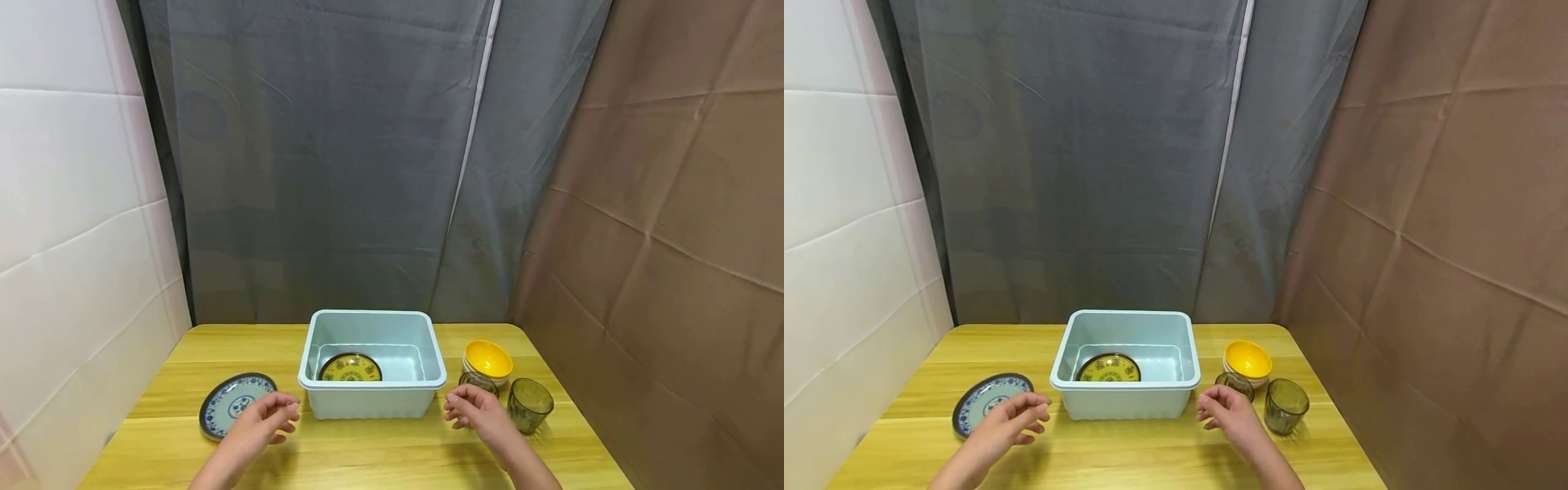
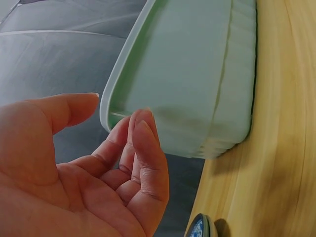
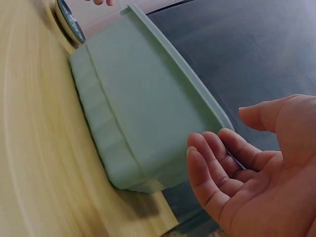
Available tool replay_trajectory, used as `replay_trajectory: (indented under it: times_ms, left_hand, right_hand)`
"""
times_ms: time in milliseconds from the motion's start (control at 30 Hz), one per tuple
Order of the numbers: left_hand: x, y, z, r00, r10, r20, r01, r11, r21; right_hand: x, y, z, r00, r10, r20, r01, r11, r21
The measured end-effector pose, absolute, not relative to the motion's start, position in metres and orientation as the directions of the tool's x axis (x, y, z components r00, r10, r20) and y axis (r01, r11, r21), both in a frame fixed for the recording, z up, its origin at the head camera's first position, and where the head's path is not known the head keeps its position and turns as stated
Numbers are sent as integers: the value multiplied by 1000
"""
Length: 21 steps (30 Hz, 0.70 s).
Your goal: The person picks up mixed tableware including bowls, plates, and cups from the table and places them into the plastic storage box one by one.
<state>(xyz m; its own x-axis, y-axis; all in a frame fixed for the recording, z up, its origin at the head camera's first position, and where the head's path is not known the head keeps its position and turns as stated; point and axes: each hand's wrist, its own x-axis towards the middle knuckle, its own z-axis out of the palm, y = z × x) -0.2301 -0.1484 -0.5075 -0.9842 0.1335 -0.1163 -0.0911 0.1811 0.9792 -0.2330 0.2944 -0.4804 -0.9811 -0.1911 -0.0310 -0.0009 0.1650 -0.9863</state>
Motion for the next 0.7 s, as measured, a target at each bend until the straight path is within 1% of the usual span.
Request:
replay_trajectory:
  times_ms: [233, 400, 700]
  left_hand:
    - [-230, -146, -515, -985, 140, -101, -76, 174, 982]
    - [-230, -144, -520, -980, 186, -70, -39, 166, 985]
    - [-230, -141, -519, -977, 203, -67, -36, 155, 987]
  right_hand:
    - [-233, 283, -494, -985, -171, -34, 2, 185, -983]
    - [-233, 278, -500, -984, -172, -47, 15, 181, -983]
    - [-235, 277, -506, -982, -179, -67, 35, 180, -983]
